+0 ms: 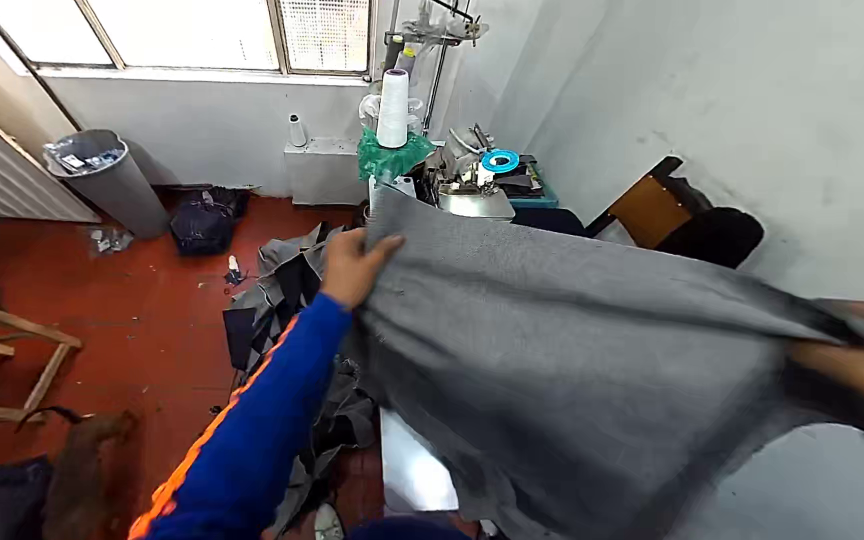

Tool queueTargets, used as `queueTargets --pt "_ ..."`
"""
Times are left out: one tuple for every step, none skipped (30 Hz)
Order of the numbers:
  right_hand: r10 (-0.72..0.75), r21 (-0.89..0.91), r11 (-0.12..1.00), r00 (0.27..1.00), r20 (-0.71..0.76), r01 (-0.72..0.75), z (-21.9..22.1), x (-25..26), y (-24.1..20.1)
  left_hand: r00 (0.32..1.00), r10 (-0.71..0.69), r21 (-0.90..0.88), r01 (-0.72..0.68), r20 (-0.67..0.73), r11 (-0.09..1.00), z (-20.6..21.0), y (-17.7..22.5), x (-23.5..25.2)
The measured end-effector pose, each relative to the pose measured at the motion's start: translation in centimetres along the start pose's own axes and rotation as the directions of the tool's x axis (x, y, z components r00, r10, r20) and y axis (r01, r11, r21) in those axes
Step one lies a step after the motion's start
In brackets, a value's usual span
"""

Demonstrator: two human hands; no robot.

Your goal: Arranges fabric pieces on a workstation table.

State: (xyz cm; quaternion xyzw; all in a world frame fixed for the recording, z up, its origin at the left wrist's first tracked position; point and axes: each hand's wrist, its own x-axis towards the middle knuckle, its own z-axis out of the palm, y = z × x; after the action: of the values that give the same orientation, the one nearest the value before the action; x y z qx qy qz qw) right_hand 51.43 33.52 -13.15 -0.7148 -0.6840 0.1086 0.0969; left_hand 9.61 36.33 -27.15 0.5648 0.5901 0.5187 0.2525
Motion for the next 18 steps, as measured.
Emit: queueTargets --pt "-0.010 -0.044 0.999 0.998 -0.060 0.007 3.5 4.4 2.7 0.990 -0.125 0.082 0.120 0.059 0.989 3.4 -2.4 2.0" --pt "0.004 -0.062 0.998 0.994 -0.108 -0.011 7.4 8.2 5.1 0.964 -0.241 0.181 0.218 0.111 0.959 6.5 -4.8 3.4" --pt "0.040 -0.047 0.998 0.993 -0.112 -0.046 11.3 10.8 7.0 0.929 -0.335 0.298 0.278 0.158 0.913 9.0 -6.8 4.3" --pt "0.062 -0.004 0.998 0.993 -0.099 -0.062 14.7 12.2 7.6 0.896 -0.402 0.405 0.302 0.189 0.863 10.9 -8.2 4.8" --pt "0.040 0.033 0.999 0.995 -0.096 -0.036 17.5 12.7 7.1 0.878 -0.436 0.454 0.313 0.196 0.835 11.8 -9.1 5.5" --pt "-0.020 0.062 0.998 0.997 -0.081 0.025 20.1 12.4 5.5 0.881 -0.432 0.425 0.322 0.192 0.846 11.9 -9.6 6.1" --pt "-0.086 0.082 0.993 0.996 -0.020 0.087 22.7 11.3 3.4 0.896 -0.399 0.328 0.324 0.193 0.887 11.4 -10.2 6.2" --pt "-0.146 0.086 0.986 0.987 0.070 0.140 25.4 9.9 1.5 0.916 -0.349 0.190 0.313 0.197 0.930 10.6 -11.4 5.9" --pt "-0.188 0.075 0.981 0.970 0.153 0.178 28.3 9.0 0.2 0.935 -0.301 0.064 0.294 0.186 0.954 9.4 -13.2 5.2" --pt "-0.196 0.058 0.980 0.957 0.213 0.188 31.0 8.5 -0.5 0.937 -0.307 0.001 0.311 0.168 0.950 7.9 -15.3 4.2" --pt "-0.177 0.030 0.984 0.949 0.262 0.175 32.9 8.5 -0.8 0.915 -0.378 0.023 0.379 0.142 0.925 6.2 -17.7 2.4" --pt "-0.147 0.006 0.988 0.945 0.291 0.152 33.6 8.9 -0.9 0.868 -0.484 0.119 0.471 0.112 0.874 4.7 -19.9 -0.1" --pt "-0.143 0.028 0.990 0.946 0.290 0.140 33.3 9.4 -1.0 0.813 -0.577 0.229 0.548 0.079 0.804 3.6 -21.9 -3.3" --pt "-0.164 0.102 0.985 0.949 0.268 0.141 32.1 9.5 -1.0 0.755 -0.654 0.295 0.615 0.049 0.732 3.5 -23.5 -7.0" --pt "-0.187 0.206 0.969 0.953 0.240 0.138 30.2 9.3 -1.2 0.681 -0.731 0.333 0.678 0.052 0.655 4.2 -24.8 -10.7" --pt "-0.209 0.335 0.933 0.956 0.207 0.132 28.1 8.6 -1.4 0.602 -0.792 0.354 0.723 0.098 0.593 5.6 -25.3 -13.7" --pt "-0.216 0.498 0.862 0.959 0.185 0.099 26.2 7.5 -1.7 0.529 -0.834 0.353 0.759 0.156 0.547 7.2 -25.0 -15.8" --pt "-0.189 0.697 0.717 0.955 0.227 -0.024 24.9 6.1 -2.3 0.465 -0.863 0.334 0.795 0.200 0.506 8.9 -24.5 -16.9"
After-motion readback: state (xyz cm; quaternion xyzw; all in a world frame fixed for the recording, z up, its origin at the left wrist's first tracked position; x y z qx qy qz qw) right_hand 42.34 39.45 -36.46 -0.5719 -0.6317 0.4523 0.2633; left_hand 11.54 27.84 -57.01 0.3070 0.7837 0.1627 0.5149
